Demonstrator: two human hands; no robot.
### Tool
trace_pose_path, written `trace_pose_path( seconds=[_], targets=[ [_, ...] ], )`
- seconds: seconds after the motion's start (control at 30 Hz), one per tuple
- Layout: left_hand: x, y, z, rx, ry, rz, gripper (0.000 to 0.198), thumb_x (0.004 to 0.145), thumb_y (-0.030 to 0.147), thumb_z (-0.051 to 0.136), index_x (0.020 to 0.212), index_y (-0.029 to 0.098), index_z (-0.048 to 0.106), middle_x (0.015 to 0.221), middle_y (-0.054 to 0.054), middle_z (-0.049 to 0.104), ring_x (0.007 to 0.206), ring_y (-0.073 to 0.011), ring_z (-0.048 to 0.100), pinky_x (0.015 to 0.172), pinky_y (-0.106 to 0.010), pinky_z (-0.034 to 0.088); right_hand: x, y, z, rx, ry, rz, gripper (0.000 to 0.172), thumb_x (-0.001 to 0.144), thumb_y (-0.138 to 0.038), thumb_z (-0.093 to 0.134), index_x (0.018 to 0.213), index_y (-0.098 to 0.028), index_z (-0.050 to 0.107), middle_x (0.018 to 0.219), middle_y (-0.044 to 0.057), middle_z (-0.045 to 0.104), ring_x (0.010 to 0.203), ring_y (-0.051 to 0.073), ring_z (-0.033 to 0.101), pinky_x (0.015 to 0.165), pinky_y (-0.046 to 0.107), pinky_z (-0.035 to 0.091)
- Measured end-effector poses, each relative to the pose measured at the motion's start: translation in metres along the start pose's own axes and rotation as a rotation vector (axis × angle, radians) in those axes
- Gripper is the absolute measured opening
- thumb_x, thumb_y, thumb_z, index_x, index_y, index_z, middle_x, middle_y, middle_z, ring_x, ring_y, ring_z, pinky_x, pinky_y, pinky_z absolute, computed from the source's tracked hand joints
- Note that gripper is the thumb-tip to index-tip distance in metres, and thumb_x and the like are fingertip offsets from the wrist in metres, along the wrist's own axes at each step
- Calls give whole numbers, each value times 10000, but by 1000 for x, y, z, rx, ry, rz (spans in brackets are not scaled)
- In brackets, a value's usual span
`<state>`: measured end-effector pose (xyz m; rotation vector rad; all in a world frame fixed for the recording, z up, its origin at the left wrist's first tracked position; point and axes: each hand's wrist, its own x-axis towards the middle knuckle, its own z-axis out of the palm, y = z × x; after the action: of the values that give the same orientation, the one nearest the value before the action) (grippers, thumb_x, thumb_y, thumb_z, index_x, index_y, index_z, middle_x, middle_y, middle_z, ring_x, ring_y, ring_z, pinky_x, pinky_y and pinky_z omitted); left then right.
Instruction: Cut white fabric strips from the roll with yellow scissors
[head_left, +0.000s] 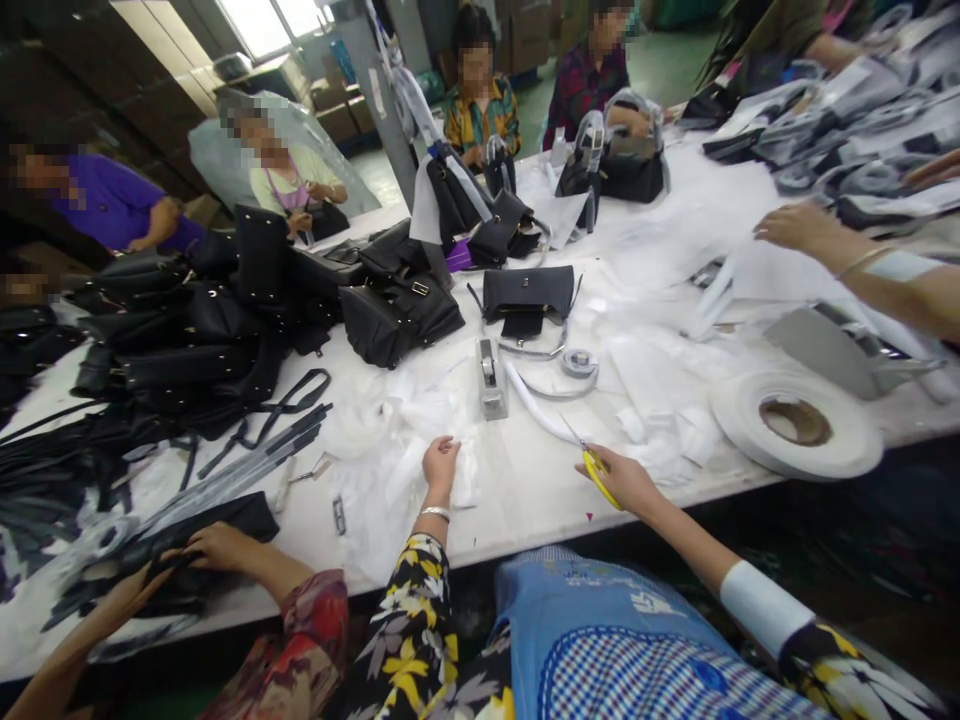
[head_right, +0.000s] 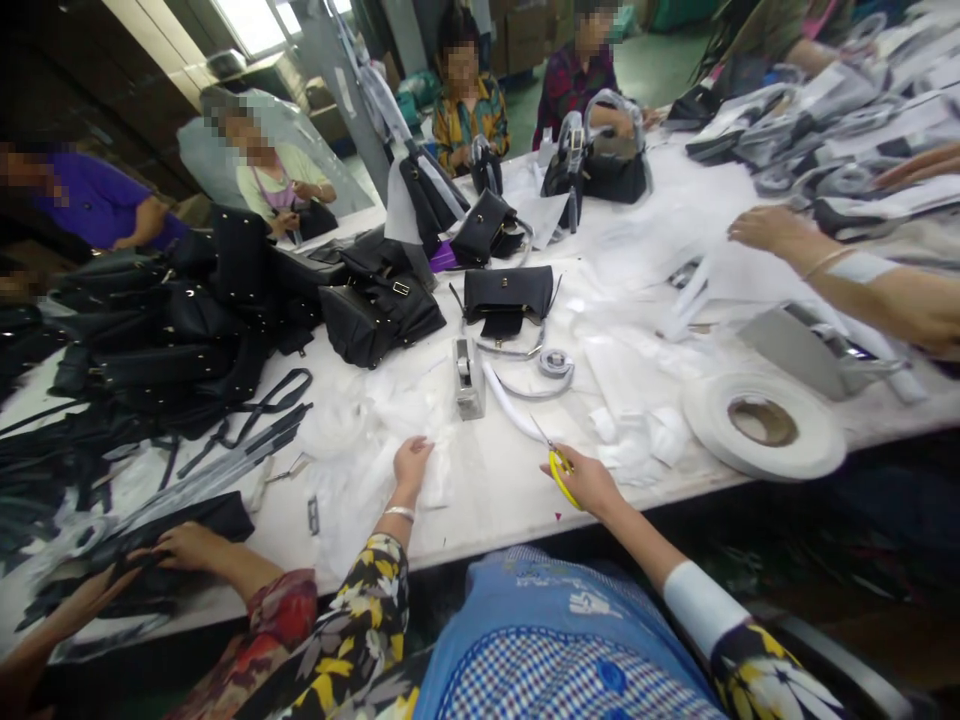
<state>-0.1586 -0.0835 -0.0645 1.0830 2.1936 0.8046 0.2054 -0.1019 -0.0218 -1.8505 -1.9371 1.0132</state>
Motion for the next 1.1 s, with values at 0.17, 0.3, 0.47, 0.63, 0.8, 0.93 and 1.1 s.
trace_pose_path(
  seconds=[0.17,0.3,0.47,0.63,0.8,0.93,1.1],
  targets=[
    [6,8,-7,65,-48,36,248,752,383,678,851,159,714,881,-102,736,869,-231,675,813,-320,488,-5,5,10,126,21,-14,503,759,-485,648,1210,-263,620,1020,59,725,924,273,676,822,375,507],
    [13,8,-6,75,-139,9,319,756,311,667,1033,152,675,1029,-105,726,835,-225,696,798,-328,514,-16,4,17,322,12,28,575,666,-413,738,1199,-248,601,970,21,690,806,192,651,778,325,519],
    [24,3,-14,22,-300,-3,495,729,267,673,1212,202,594,938,-52,749,914,-233,702,809,-323,530,-36,5,10,760,-136,157,475,761,-515,650,1130,-222,599,721,-27,582,580,107,560,567,252,507],
    [14,26,-38,396,-204,57,318,794,391,552,1042,238,678,771,-15,750,823,-279,709,654,-342,516,-64,25,-9,879,-37,272,505,796,-555,601,1149,-194,593,728,-19,556,480,68,517,459,222,492],
    [-31,88,-5,441,-218,283,327,848,450,475,1047,274,667,868,11,758,922,-272,696,722,-357,513,-103,66,-45,802,93,382,544,785,-573,610,1181,-200,570,732,-22,569,457,59,496,383,172,419],
    [-99,153,80,205,-434,643,336,849,460,518,1036,243,693,1069,-44,728,966,-248,685,856,-358,528,-139,109,-81,795,182,480,551,789,-639,574,1123,-202,551,731,-21,571,469,68,509,392,176,434],
    [-191,237,212,196,-758,1130,305,905,335,514,1175,251,629,1185,-59,677,1098,-222,630,961,-385,506,-173,177,-130,791,164,666,626,770,-750,500,1113,-227,531,755,-12,564,536,75,533,453,167,456]
  ],
)
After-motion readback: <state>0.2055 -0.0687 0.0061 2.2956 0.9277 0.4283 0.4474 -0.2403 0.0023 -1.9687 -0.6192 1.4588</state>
